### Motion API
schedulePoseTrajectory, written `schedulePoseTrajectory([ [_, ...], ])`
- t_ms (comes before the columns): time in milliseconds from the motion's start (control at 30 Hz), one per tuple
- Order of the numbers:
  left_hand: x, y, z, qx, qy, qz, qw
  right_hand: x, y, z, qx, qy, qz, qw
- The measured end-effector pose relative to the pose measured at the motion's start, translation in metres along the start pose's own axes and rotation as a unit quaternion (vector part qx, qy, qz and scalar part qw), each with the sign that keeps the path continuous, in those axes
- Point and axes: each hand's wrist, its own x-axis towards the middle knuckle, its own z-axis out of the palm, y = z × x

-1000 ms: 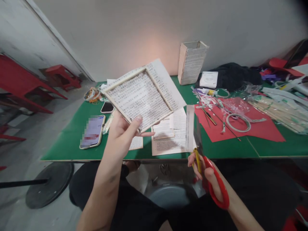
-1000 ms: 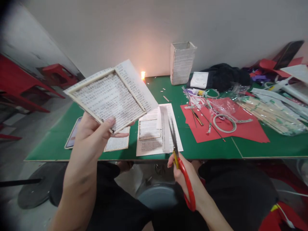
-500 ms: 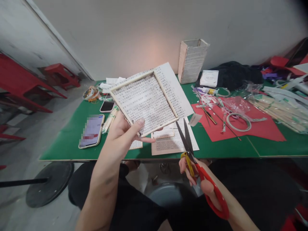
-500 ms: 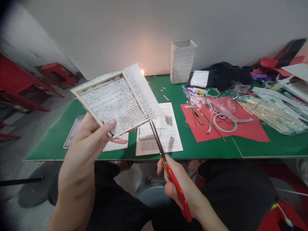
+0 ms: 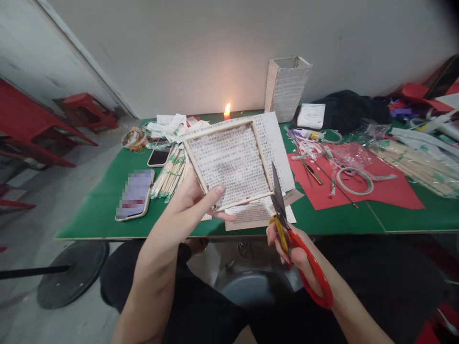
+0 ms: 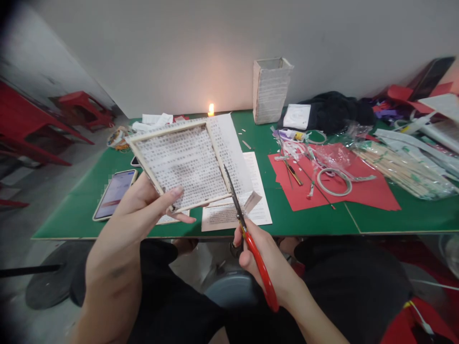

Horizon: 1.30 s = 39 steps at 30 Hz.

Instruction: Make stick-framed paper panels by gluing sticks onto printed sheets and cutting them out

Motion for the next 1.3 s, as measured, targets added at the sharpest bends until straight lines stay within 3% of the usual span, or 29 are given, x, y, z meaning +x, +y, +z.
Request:
schedulePoseTrajectory([
  [133,0.001,-0.003,-0.001,-0.011,-0.005,-0.001,1.000,0.008,0.012,-0.002,0.000,0.014,-0.001,1.000],
  [333,0.002,-0.005,-0.002,-0.013,-0.008,0.001,1.000,0.002,0.000,-0.001,0.011,0.010,0.058,0.998],
  [567,0.002,-0.004,-0.002,-0.001,-0.010,0.000,1.000,-0.004,0.004,-0.001,0.013,0.011,0.064,0.998],
  [800,0.004,-0.002,-0.001,-0.004,-0.018,-0.004,1.000,-0.003,-0.002,-0.005,-0.124,0.060,0.008,0.990],
  [1000,0.004,-0.003,-0.001,-0.007,-0.017,-0.007,1.000,-0.002,-0.009,-0.002,-0.131,0.082,-0.029,0.988],
  [1300,0.003,-0.002,-0.002,-0.020,-0.033,-0.012,0.999,-0.003,-0.007,0.000,-0.110,0.102,-0.021,0.989],
])
